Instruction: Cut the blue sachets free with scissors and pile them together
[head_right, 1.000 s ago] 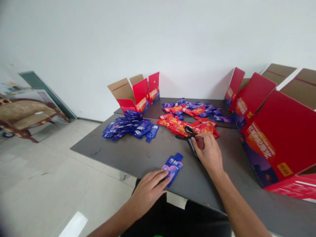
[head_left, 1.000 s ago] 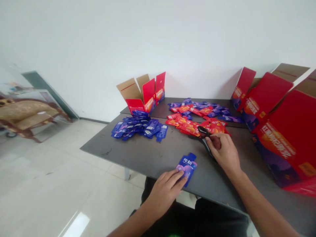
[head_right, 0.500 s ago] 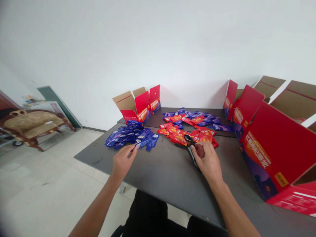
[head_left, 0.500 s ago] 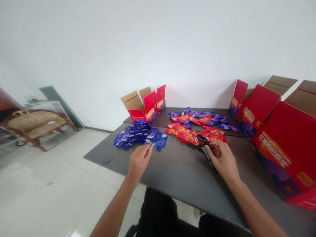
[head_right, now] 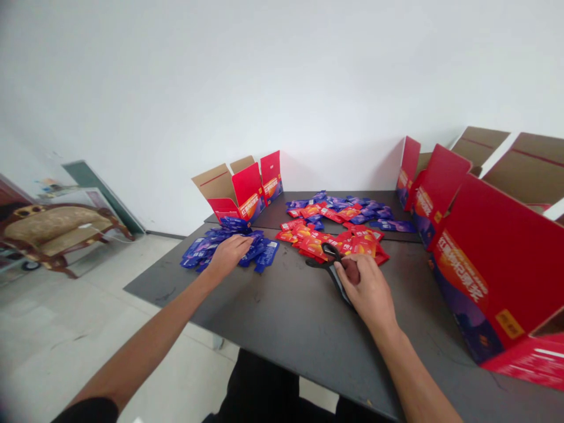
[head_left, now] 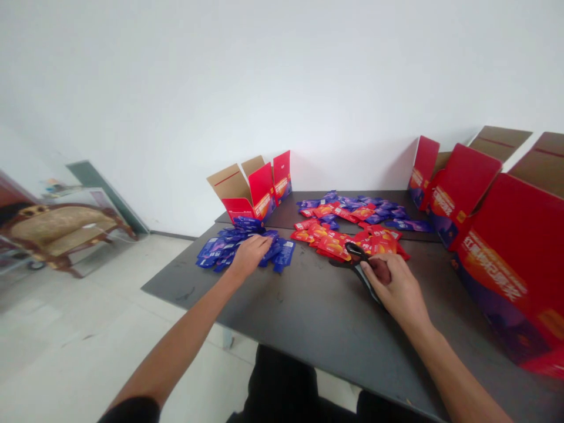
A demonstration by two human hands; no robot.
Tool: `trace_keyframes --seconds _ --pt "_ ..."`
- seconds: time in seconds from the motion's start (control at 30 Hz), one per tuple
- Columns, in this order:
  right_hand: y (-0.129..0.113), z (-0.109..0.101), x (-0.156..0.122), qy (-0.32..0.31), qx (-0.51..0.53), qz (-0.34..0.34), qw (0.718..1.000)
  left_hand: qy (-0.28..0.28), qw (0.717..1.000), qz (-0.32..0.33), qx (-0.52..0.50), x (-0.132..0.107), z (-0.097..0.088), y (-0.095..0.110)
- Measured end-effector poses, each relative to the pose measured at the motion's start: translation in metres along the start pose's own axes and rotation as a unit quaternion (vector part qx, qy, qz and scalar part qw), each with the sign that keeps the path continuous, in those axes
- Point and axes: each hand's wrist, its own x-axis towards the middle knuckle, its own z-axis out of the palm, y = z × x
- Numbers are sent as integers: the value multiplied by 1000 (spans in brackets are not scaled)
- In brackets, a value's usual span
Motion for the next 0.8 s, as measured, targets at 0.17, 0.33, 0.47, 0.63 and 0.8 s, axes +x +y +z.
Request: trace_keyframes --seconds 0.17,0.33,0.47,0.63,0.8 --pt "-3 -1 1 -13 12 -2 1000 -68 997 -18 26 10 11 -2" --pt "-2 1 -1 -18 16 -15 1000 -94 993 -55 49 17 16 2" --pt "-1 2 -2 -27 16 -11 999 -99 991 -73 52 23 13 0" --pt "0 3 -2 -31 20 -8 999 -92 991 -86 46 23 11 -3" --pt "-4 2 -2 -45 37 -34 998 -56 996 -74 16 25 -2 9"
